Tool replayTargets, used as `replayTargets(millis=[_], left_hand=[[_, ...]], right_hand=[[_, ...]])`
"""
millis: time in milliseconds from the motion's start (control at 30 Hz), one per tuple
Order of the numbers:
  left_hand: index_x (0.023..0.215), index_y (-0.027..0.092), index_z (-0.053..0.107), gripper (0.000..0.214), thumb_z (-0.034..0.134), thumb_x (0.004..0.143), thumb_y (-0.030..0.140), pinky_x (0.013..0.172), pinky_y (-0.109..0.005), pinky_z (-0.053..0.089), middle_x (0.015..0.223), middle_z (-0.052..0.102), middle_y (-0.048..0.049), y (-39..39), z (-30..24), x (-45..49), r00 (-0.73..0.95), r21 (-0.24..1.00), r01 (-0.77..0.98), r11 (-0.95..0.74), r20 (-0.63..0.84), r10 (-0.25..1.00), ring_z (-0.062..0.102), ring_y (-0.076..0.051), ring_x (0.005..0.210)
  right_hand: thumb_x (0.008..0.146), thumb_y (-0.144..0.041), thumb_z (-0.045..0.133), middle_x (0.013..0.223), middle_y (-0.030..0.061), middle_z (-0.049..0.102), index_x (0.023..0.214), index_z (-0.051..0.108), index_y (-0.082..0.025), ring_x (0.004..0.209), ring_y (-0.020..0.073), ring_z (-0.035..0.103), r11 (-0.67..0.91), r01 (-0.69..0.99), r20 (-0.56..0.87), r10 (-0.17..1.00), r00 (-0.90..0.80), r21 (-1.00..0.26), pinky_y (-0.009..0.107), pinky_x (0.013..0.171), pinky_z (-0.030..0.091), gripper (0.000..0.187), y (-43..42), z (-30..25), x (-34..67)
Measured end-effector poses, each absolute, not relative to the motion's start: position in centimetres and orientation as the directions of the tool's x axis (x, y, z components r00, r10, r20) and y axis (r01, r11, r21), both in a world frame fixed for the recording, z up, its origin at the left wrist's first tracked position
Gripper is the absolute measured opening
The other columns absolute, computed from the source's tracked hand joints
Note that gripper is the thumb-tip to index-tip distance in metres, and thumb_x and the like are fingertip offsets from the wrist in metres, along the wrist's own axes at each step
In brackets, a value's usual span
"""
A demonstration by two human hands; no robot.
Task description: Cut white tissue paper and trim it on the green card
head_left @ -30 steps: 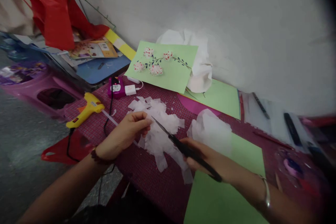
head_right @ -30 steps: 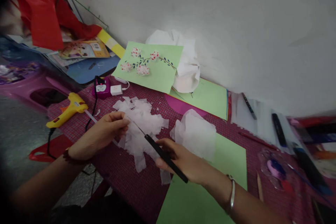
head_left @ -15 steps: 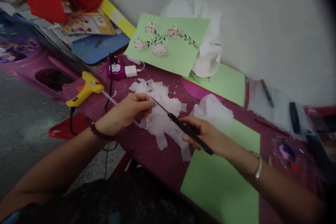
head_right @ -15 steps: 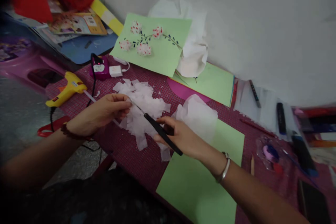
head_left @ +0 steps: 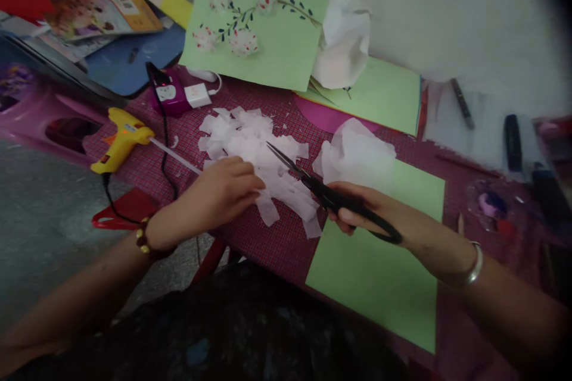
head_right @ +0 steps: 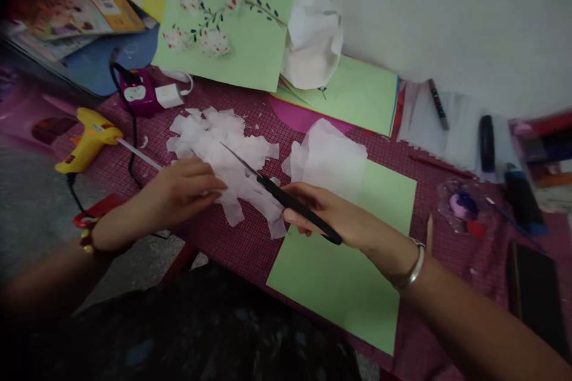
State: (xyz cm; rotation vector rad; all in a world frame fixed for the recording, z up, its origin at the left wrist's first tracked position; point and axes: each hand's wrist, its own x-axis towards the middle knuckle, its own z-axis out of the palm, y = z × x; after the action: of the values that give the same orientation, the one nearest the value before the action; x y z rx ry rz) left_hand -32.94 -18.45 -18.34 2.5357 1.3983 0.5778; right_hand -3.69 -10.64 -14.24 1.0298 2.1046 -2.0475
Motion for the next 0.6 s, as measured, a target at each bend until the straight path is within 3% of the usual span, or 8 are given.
replayTargets(millis=[133, 367, 500, 600], left_hand=[[0.089, 0.018, 0.065, 0.017, 0.049, 0.094, 0.016, 0.072, -0.032, 0.039, 0.08, 0.062, -0.0034, -18.3, -18.4, -30.6, 0.671, 0.319, 0.705, -0.633, -0.012, 0.741, 0.054, -0.019, 0.077], [0.089, 0.018, 0.063, 0.012, 0.052, 0.089, 0.017, 0.074, -0.031, 0.039, 0.084, 0.065, -0.0052, -16.4, -17.8, -29.7, 0.662, 0.397, 0.732, -0.553, -0.223, 0.716, 0.058, -0.019, 0.08], [0.074, 0.019, 0.061, 0.011, 0.055, 0.081, 0.014, 0.072, -0.031, 0.039, 0.075, 0.062, -0.0035, -15.7, -18.1, -29.4, 0.688, 0.5, 0.692, -0.52, -0.241, 0.685, 0.055, -0.017, 0.072], [0.07, 0.02, 0.059, 0.013, 0.056, 0.077, 0.01, 0.071, -0.03, 0.04, 0.075, 0.06, -0.0027, -15.5, -17.5, -29.6, 0.677, 0.589, 0.646, -0.485, -0.149, 0.721, 0.055, -0.017, 0.073]], right_hand=[[0.087, -0.06, 0.06, 0.079, 0.0003, 0.051, 0.105, 0.056, -0.018, 0.067, 0.012, 0.048, -0.107, 0.443, -0.442, 0.442, -0.781, -0.89, 0.025, 0.06, 0.043, 0.046, -11.3, -14.8, -2.4], [0.088, -0.058, 0.059, 0.077, -0.0012, 0.048, 0.112, 0.056, -0.017, 0.064, 0.0112, 0.046, -0.071, 0.407, -0.393, 0.454, -0.8, -0.911, 0.025, 0.057, 0.041, 0.047, -12.0, -15.9, -0.8], [0.088, -0.055, 0.06, 0.081, 0.0004, 0.051, 0.114, 0.057, -0.017, 0.066, 0.0116, 0.048, -0.073, 0.398, -0.382, 0.48, -0.79, -0.915, 0.026, 0.06, 0.043, 0.046, -12.3, -15.7, -0.5], [0.088, -0.054, 0.06, 0.082, 0.0006, 0.051, 0.116, 0.057, -0.018, 0.067, 0.0122, 0.048, -0.109, 0.406, -0.404, 0.494, -0.77, -0.907, 0.026, 0.06, 0.043, 0.046, -12.4, -15.8, -0.3]])
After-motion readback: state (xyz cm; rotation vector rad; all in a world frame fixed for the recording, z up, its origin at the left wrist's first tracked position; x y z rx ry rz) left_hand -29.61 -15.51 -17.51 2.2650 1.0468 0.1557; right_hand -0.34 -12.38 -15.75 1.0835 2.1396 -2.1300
